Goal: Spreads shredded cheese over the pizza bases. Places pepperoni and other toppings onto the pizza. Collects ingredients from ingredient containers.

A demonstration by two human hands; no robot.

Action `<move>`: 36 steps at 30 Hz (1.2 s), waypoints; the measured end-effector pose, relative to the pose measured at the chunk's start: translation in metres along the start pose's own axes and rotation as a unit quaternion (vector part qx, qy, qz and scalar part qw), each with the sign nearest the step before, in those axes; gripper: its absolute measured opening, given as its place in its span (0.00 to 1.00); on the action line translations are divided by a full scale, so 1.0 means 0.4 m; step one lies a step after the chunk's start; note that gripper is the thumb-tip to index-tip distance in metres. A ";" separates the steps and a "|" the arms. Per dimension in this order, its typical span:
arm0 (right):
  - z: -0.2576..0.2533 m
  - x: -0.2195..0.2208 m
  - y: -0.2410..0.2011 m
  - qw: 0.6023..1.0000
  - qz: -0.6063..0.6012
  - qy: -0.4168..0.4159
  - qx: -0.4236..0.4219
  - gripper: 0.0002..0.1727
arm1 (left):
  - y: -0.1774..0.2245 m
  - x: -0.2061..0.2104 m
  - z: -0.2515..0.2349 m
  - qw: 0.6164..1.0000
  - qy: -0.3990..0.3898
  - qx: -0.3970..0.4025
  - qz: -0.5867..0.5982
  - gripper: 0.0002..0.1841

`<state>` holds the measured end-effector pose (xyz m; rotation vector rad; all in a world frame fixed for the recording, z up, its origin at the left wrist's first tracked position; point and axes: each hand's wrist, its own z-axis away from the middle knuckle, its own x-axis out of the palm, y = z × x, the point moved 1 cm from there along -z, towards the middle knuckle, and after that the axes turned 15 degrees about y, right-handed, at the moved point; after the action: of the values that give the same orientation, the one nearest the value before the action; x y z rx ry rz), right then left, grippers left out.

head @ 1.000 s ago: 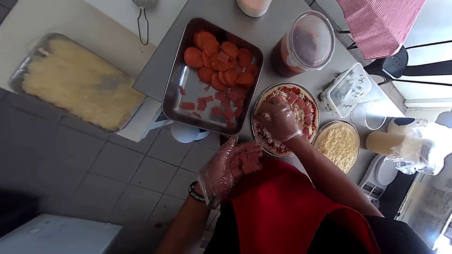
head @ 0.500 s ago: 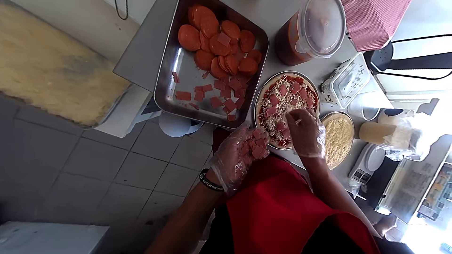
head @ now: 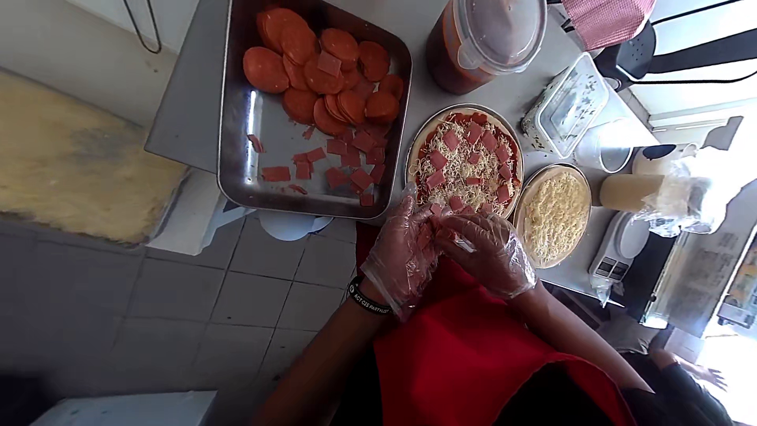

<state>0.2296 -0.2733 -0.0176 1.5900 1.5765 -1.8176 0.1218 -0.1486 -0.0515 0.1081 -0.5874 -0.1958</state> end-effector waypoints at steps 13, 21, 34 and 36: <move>0.000 -0.012 0.029 0.968 -0.190 -0.031 0.160 0.05 | -0.021 -0.016 -0.014 0.998 0.039 -0.022 0.038 0.38; -0.077 0.011 0.128 0.965 -0.069 -0.004 0.252 0.08 | -0.019 -0.066 0.008 0.997 0.046 -0.002 0.058 0.42; -0.029 0.026 0.135 0.986 0.066 -0.011 0.153 0.10 | -0.016 -0.100 0.045 0.996 0.073 0.010 0.054 0.42; -0.017 0.040 0.144 0.989 0.055 -0.012 0.140 0.13 | -0.016 -0.099 0.041 0.997 0.070 0.009 0.043 0.42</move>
<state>0.2709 -0.2826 -0.0603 1.7257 1.2393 -2.0588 0.0794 -0.1469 -0.0604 0.1121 -0.4535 -0.0992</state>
